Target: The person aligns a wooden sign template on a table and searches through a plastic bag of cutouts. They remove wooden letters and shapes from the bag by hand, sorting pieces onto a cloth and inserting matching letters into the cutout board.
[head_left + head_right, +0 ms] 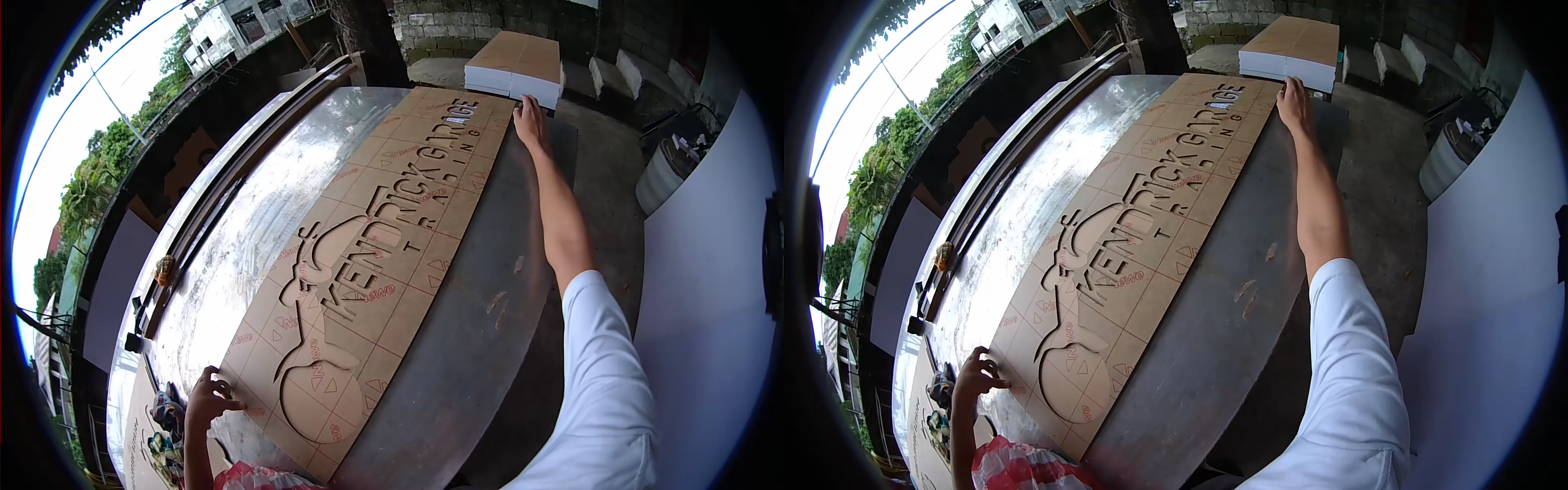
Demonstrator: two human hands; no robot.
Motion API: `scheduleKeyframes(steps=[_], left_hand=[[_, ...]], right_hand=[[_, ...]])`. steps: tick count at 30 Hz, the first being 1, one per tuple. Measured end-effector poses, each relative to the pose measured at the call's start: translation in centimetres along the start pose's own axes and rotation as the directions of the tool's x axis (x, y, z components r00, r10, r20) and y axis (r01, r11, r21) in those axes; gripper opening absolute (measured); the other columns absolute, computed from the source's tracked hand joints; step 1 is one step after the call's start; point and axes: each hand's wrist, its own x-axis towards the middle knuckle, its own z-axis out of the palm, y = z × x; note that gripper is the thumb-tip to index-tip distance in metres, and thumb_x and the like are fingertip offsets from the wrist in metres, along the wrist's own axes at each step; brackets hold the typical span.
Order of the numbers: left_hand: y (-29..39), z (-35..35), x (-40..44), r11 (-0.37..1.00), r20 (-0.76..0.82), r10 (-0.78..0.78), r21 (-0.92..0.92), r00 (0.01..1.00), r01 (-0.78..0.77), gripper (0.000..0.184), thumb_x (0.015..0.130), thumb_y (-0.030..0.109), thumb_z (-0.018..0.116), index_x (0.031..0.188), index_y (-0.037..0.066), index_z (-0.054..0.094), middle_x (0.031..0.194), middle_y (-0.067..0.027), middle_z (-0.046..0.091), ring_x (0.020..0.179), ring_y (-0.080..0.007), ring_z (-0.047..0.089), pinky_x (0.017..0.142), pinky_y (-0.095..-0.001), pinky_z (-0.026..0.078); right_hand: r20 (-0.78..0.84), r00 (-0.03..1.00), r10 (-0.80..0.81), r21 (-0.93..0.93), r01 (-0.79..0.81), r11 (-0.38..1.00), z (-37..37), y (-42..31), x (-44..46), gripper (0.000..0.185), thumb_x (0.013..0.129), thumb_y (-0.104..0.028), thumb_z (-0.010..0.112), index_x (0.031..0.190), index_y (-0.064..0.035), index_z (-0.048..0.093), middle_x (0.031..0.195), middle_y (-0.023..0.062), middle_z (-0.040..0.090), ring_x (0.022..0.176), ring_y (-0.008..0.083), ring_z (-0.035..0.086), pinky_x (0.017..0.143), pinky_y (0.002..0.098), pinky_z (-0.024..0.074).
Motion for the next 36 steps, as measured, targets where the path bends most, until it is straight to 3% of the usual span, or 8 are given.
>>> scheduleKeyframes(steps=[3, 8, 13, 14, 20, 25, 29, 36], left_hand=[[-1.2, 0.3, 0.8, 0.999, -0.014, 0.041, 0.033, 0.999, -0.041, 0.094, 0.039, 0.010, 0.094, 0.118, 0.000, 0.043, 0.069, -0.0043, 0.060, 0.064, -0.0150, 0.058, 0.058, -0.0280, 0.048], [-2.0, 0.5, 1.0, 0.999, -0.039, 0.037, 0.013, 0.999, -0.037, 0.093, 0.037, 0.009, 0.093, 0.115, 0.003, 0.044, 0.067, -0.0021, 0.057, 0.069, -0.0152, 0.057, 0.066, -0.0285, 0.048], [-0.1, 0.6, 0.2, 0.999, -0.027, -0.001, 0.034, 1.000, 0.002, 0.093, 0.034, 0.004, 0.091, 0.114, 0.005, 0.044, 0.071, -0.0022, 0.056, 0.069, -0.0141, 0.055, 0.067, -0.0276, 0.046], [-0.1, 0.9, 0.2, 0.999, -0.043, 0.010, -0.042, 0.999, -0.011, 0.092, 0.034, 0.003, 0.091, 0.114, 0.005, 0.044, 0.070, -0.0024, 0.056, 0.069, -0.0140, 0.055, 0.067, -0.0272, 0.046], [-1.4, 0.7, 0.9, 0.998, -0.101, 0.049, -0.040, 0.994, -0.053, 0.094, 0.033, 0.005, 0.092, 0.115, 0.004, 0.045, 0.071, -0.0039, 0.056, 0.071, -0.0155, 0.055, 0.067, -0.0283, 0.046], [-1.0, 0.1, 1.4, 1.000, -0.058, -0.006, -0.024, 0.998, 0.005, 0.099, 0.034, 0.008, 0.092, 0.120, 0.005, 0.043, 0.082, -0.0124, 0.062, 0.080, -0.0226, 0.059, 0.072, -0.0329, 0.049], [-0.6, -0.2, 1.7, 1.000, -0.054, -0.006, 0.002, 0.999, 0.007, 0.099, 0.035, 0.010, 0.093, 0.119, 0.005, 0.042, 0.088, -0.0152, 0.063, 0.082, -0.0233, 0.059, 0.072, -0.0345, 0.050], [0.7, -0.7, 2.1, 0.991, -0.029, -0.070, -0.118, 0.997, 0.066, 0.098, 0.035, -0.001, 0.089, 0.120, 0.009, 0.042, 0.070, -0.0037, 0.057, 0.073, -0.0162, 0.054, 0.072, -0.0294, 0.045]], right_hand=[[0.196, 0.960, -0.201, 0.039, 0.197, 0.980, 0.1, 0.2, 0.8, 0.040, 0.087, -0.016, 0.056, 0.124, -0.0005, 0.049, 0.136, 0.0182, 0.041, 0.114, 0.0372, 0.051, 0.093, 0.0444, 0.0462], [0.455, 0.888, 0.061, -0.153, 0.011, 0.988, 5.3, 4.8, 4.1, 0.075, 0.089, -0.045, 0.042, 0.147, -0.0032, 0.020, 0.154, 0.0179, 0.016, 0.139, 0.0345, 0.025, 0.114, 0.0415, 0.0232], [0.547, 0.821, 0.160, 0.102, -0.255, 0.962, 2.3, 2.5, 4.9, 0.071, 0.087, -0.046, 0.044, 0.140, 0.0006, 0.036, 0.143, 0.0231, 0.038, 0.132, 0.0360, 0.037, 0.105, 0.0380, 0.0325], [0.495, 0.867, 0.055, 0.235, -0.195, 0.952, 4.2, 4.8, 5.5, 0.061, 0.086, -0.044, 0.047, 0.130, -0.0026, 0.052, 0.141, 0.0211, 0.042, 0.128, 0.0354, 0.041, 0.104, 0.0374, 0.0298], [0.440, 0.894, 0.081, 0.225, -0.197, 0.954, 4.0, 5.3, 5.9, 0.048, 0.088, -0.040, 0.047, 0.117, -0.0040, 0.062, 0.128, 0.0139, 0.056, 0.120, 0.0305, 0.045, 0.103, 0.0361, 0.0231], [0.179, 0.961, -0.211, -0.056, 0.224, 0.973, 5.7, 6.6, 5.8, 0.032, 0.095, -0.027, 0.036, 0.087, -0.0078, 0.061, 0.097, 0.0103, 0.064, 0.098, 0.0280, 0.055, 0.085, 0.0412, 0.0280], [0.338, 0.931, 0.140, -0.289, -0.039, 0.957, 3.0, 2.9, 5.1, 0.034, 0.093, -0.030, 0.040, 0.096, -0.0060, 0.064, 0.108, 0.0127, 0.063, 0.102, 0.0308, 0.054, 0.096, 0.0451, 0.0264], [0.427, 0.890, 0.163, -0.287, -0.037, 0.957, 3.6, 5.7, 4.8, 0.064, 0.090, -0.059, 0.043, 0.117, -0.0027, 0.055, 0.122, 0.0210, 0.054, 0.115, 0.0343, 0.045, 0.099, 0.0469, 0.0279]])
